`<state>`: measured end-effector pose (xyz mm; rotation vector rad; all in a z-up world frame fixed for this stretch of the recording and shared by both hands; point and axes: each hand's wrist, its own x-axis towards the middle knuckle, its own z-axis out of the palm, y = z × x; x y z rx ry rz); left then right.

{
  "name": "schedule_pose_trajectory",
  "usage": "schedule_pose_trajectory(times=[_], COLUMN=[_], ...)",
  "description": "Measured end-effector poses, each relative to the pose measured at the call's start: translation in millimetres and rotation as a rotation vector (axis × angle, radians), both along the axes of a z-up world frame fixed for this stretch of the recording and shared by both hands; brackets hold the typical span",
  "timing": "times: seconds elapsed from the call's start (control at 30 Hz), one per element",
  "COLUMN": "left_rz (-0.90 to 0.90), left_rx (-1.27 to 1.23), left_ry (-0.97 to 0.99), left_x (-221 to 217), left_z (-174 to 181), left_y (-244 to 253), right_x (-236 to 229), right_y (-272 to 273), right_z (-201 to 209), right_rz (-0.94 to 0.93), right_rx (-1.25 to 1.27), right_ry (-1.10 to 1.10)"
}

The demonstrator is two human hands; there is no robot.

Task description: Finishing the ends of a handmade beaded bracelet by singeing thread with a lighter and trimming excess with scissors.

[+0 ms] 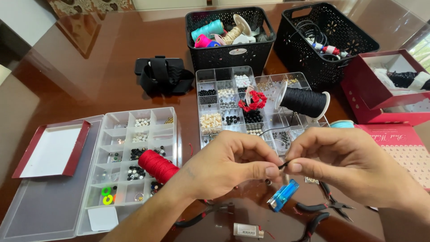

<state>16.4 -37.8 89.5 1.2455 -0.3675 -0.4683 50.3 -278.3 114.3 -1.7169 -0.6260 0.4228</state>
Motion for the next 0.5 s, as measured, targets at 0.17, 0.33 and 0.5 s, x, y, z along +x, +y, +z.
schedule_pose_trajectory(times=[0.17,0.33,0.5], left_rz=[0.010,-0.041,-0.082], left_rx=[0.067,-0.026,-0.085], left_ry=[0.112,0.071,0.135], left_x=[0.5,-0.8,-3.9], left_z=[3.6,3.0,6.6], left_y=[2.1,5.8,7.8], right_x=[1.1,2.6,4.5], right_y=[-0.2,-1.6,-1.0], right_z=[0.7,-2.2,-2.1], right_rz=[-0.047,-0.103,-0.020], right_rx=[-0.095,-0.196,-0.140], right_ry=[-0.104,-0.150,-0.210])
